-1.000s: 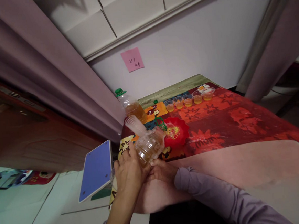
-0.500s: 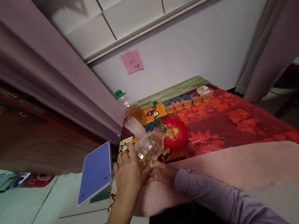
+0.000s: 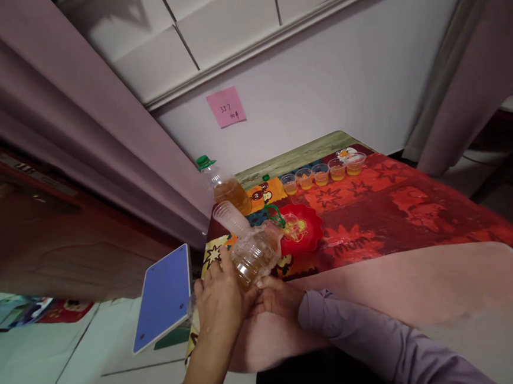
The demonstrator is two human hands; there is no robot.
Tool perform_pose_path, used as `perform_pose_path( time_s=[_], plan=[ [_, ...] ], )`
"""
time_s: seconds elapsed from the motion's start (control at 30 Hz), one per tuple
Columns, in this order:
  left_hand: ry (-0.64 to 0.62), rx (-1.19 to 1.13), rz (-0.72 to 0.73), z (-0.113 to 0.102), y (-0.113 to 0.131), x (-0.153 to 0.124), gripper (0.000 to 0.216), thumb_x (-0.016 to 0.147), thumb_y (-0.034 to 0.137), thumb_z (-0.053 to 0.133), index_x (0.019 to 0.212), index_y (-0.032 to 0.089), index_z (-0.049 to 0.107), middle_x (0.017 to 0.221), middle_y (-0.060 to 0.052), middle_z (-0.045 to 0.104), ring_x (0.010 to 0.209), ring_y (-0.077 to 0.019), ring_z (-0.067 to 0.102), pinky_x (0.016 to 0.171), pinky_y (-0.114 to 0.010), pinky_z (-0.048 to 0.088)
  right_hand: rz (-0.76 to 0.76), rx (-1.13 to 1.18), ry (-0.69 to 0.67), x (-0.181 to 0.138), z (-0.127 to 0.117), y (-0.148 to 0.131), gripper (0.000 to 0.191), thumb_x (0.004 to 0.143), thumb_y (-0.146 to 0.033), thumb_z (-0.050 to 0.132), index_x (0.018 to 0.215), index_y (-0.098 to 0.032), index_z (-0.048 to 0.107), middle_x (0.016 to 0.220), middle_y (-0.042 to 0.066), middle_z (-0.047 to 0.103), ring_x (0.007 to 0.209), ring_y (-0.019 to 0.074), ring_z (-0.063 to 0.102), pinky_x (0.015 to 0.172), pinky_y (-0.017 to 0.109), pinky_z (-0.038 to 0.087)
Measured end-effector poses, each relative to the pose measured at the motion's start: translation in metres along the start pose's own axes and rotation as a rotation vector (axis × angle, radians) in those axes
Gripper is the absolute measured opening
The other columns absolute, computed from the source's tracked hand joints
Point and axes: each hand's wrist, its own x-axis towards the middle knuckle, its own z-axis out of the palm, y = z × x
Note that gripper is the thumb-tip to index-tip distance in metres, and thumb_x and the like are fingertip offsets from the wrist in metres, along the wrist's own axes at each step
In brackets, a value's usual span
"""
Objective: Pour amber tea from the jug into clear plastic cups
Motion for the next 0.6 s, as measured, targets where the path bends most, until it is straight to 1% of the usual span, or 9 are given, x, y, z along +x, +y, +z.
perform_pose_path(
  time_s=[0.1, 0.27, 0.33, 0.5, 0.6],
  plan=[
    [-0.009, 0.012, -0.011, -0.0017, 0.0010, -0.0006, 0.104, 0.088, 0.051, 0.073, 0.169, 0.006, 0.026, 0.144, -0.026, 0.065, 0.132, -0.0406, 0.064, 0.107, -0.049, 0.047, -0.007, 0.001, -0.006, 0.0000, -0.0004, 0.0003, 0.044, 0.075, -0.053, 0.073, 0.098, -0.017, 0.069, 0.096, 0.012, 0.081, 0.112, 0.0326, 0.075, 0.109, 0.057, 0.054],
    [-0.035, 0.010, -0.023, -0.0025, 0.0020, 0.0010, 0.102, 0.090, 0.051, 0.072, 0.169, 0.006, 0.026, 0.147, -0.027, 0.063, 0.135, -0.0414, 0.063, 0.109, -0.051, 0.046, -0.006, 0.003, -0.007, -0.0011, 0.0012, -0.0015, 0.042, 0.076, -0.053, 0.072, 0.098, -0.018, 0.068, 0.094, 0.011, 0.080, 0.112, 0.0321, 0.075, 0.109, 0.055, 0.053],
    [-0.033, 0.006, -0.020, -0.0019, 0.0018, 0.0016, 0.102, 0.090, 0.051, 0.072, 0.169, 0.006, 0.026, 0.147, -0.027, 0.063, 0.134, -0.0419, 0.063, 0.108, -0.052, 0.046, -0.005, -0.002, -0.016, -0.0013, 0.0020, -0.0022, 0.042, 0.075, -0.053, 0.072, 0.098, -0.019, 0.068, 0.093, 0.011, 0.080, 0.111, 0.0325, 0.075, 0.109, 0.055, 0.054],
    [-0.023, -0.001, -0.006, 0.0004, 0.0003, 0.0011, 0.103, 0.089, 0.051, 0.072, 0.169, 0.006, 0.025, 0.146, -0.027, 0.064, 0.133, -0.0410, 0.064, 0.107, -0.051, 0.047, 0.000, 0.008, 0.011, -0.0006, 0.0022, -0.0014, 0.043, 0.073, -0.054, 0.072, 0.096, -0.018, 0.067, 0.090, 0.012, 0.079, 0.110, 0.0345, 0.075, 0.106, 0.053, 0.055],
    [-0.006, -0.006, 0.000, 0.0026, -0.0014, 0.0006, 0.103, 0.088, 0.051, 0.072, 0.169, 0.007, 0.025, 0.146, -0.026, 0.064, 0.131, -0.0408, 0.064, 0.107, -0.051, 0.046, 0.004, -0.002, 0.016, 0.0000, 0.0003, 0.0006, 0.040, 0.074, -0.053, 0.071, 0.094, -0.018, 0.068, 0.087, 0.010, 0.078, 0.107, 0.0340, 0.075, 0.106, 0.053, 0.055]
  ],
)
